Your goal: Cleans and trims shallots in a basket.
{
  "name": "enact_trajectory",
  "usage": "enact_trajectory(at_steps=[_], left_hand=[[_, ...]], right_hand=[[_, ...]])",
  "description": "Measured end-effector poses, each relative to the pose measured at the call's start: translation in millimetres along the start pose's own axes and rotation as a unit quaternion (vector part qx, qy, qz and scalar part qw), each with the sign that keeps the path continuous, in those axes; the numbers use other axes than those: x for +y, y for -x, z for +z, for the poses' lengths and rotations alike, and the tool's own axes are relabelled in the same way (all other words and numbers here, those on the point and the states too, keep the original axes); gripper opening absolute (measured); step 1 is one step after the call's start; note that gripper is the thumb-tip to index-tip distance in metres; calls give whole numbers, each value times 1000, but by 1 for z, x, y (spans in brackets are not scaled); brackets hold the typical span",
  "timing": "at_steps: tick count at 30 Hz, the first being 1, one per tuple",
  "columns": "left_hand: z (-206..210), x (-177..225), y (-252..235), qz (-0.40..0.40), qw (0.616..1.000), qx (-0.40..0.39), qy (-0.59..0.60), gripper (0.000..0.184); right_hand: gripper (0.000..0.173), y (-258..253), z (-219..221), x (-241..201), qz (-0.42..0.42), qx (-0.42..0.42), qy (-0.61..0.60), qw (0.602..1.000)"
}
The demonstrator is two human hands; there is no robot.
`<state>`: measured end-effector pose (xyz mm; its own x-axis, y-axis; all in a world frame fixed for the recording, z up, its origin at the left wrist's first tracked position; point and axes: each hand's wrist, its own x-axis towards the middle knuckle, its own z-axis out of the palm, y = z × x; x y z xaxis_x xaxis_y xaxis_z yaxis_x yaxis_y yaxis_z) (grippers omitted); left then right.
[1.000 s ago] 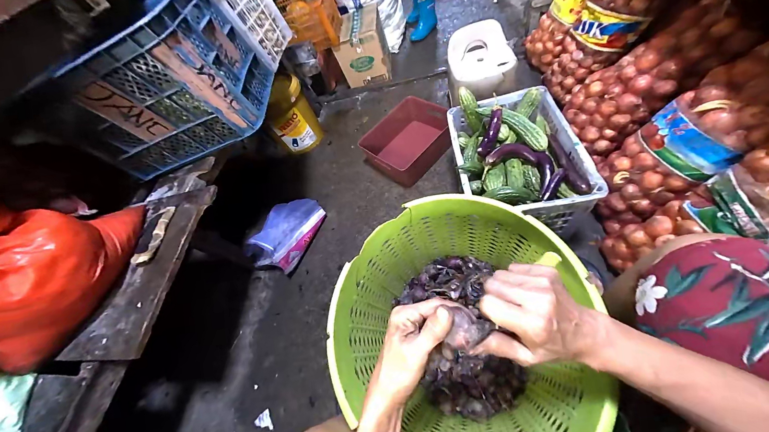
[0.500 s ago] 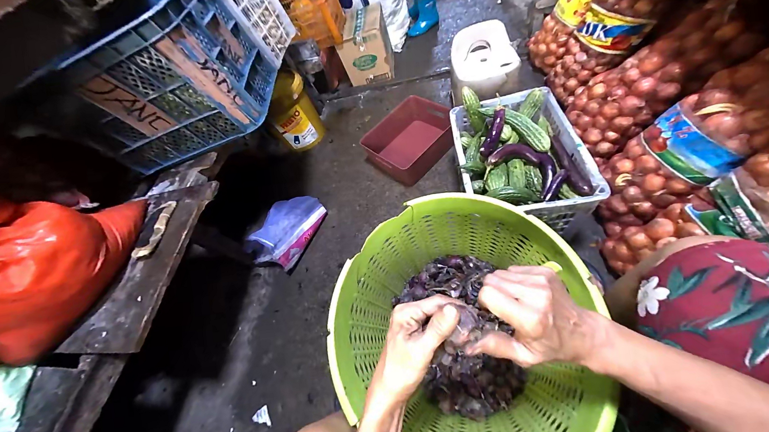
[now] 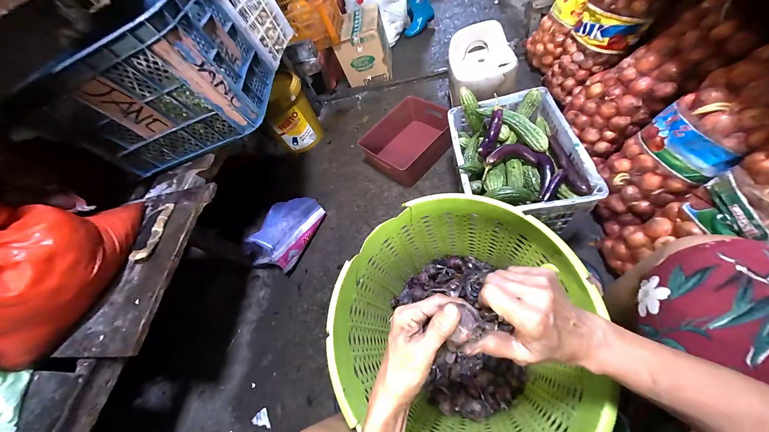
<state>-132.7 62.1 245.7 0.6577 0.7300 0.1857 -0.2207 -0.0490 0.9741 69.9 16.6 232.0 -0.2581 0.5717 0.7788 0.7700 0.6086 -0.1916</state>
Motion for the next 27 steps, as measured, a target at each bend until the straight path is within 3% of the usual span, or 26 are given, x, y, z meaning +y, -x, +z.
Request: enact_trajectory(at_steps=[10,12,14,16,18,20,24,27], left_hand=[[3,-5,0,17,1000,22,3,37],[6,-3,0,-10,997,51,54,38],[15,0,-4,-61,970,147,183,46],[13,3,-12,-105,913,235,316,61],[8,3,-16,-147,849,287,419,65],[11,2,-15,-173,812,304,467,64],[29,6,-16,-178,801,323,471,62],[36,8,-18,-179,791,347,471,61]], right_hand=[[60,3,4,-3,14,-14,-3,1000],[59,4,4,-4,8,-27,21,999],[59,6,6,-7,3,-57,6,998],[58,11,12,-13,21,-71,-58,996],[57,11,16,-17,61,-56,-115,990],[57,8,18,-16,101,-47,-117,987],[59,6,19,-22,209,-103,-177,956],[40,6,23,-30,246,-104,-205,942]])
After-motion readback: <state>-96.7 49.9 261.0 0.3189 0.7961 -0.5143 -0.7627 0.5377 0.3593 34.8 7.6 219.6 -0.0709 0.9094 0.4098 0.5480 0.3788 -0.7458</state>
